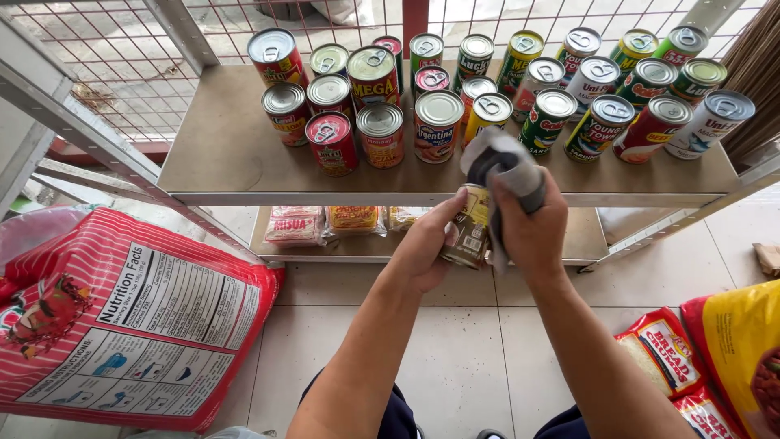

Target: Wiping dust off canned goods and oil pouches with a cloth and organizing them on metal shelves in a grocery store.

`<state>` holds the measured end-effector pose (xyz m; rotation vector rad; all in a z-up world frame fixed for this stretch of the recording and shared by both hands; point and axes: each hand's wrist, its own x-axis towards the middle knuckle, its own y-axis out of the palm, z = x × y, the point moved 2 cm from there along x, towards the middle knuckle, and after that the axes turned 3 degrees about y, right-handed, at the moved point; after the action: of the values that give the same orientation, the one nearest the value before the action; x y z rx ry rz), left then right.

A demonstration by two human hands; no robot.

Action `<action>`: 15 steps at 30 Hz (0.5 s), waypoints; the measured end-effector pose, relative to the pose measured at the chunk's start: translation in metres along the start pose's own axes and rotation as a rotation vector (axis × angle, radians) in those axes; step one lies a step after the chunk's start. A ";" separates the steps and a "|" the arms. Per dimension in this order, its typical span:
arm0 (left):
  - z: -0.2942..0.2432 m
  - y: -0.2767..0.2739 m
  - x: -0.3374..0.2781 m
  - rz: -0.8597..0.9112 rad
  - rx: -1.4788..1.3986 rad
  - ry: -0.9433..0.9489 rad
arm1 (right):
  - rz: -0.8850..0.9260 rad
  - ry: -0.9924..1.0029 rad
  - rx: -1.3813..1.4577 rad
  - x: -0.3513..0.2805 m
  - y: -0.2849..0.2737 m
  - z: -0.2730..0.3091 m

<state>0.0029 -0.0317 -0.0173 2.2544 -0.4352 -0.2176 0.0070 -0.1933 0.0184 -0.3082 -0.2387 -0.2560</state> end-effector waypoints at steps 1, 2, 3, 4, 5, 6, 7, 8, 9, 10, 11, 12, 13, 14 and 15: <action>-0.006 0.009 -0.002 -0.028 -0.063 -0.060 | 0.046 0.050 0.314 0.004 -0.001 -0.016; -0.012 0.019 -0.004 -0.056 -0.125 -0.120 | 0.091 0.101 0.628 0.009 -0.002 -0.033; -0.015 0.016 -0.003 -0.054 -0.126 -0.124 | 0.086 0.101 0.626 0.009 -0.007 -0.024; -0.019 0.013 -0.002 -0.101 -0.193 -0.107 | 0.180 0.213 0.878 0.009 -0.010 -0.016; -0.024 0.010 0.000 -0.146 -0.259 -0.086 | 0.276 0.324 1.128 0.011 -0.013 -0.007; -0.027 0.006 0.001 -0.141 -0.260 -0.085 | 0.275 0.319 1.126 0.015 -0.020 -0.018; -0.031 0.000 0.000 -0.137 -0.256 -0.029 | 0.252 0.263 1.221 0.018 -0.027 -0.029; -0.035 -0.006 -0.001 -0.132 -0.252 0.028 | 0.228 0.205 1.315 0.022 -0.033 -0.040; -0.039 -0.004 -0.002 -0.132 -0.251 0.030 | 0.230 0.205 1.315 0.021 -0.037 -0.035; -0.042 -0.003 -0.003 -0.115 -0.258 0.036 | 0.263 0.135 1.284 0.021 -0.041 -0.029; -0.044 -0.001 -0.005 -0.100 -0.266 0.040 | 0.295 0.067 1.250 0.020 -0.045 -0.024; -0.042 -0.003 -0.004 -0.101 -0.268 0.042 | 0.297 0.068 1.249 0.018 -0.043 -0.013; -0.041 -0.005 -0.003 -0.060 -0.264 0.055 | 0.297 0.068 1.229 0.014 -0.040 -0.002; -0.039 -0.006 -0.002 -0.020 -0.261 0.069 | 0.298 0.069 1.209 0.011 -0.038 0.009; -0.037 -0.003 0.000 -0.020 -0.261 0.070 | 0.298 0.068 1.209 0.009 -0.031 -0.001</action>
<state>0.0142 -0.0042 0.0043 2.0045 -0.3278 -0.1935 0.0066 -0.2243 0.0281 0.8582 -0.2394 0.1970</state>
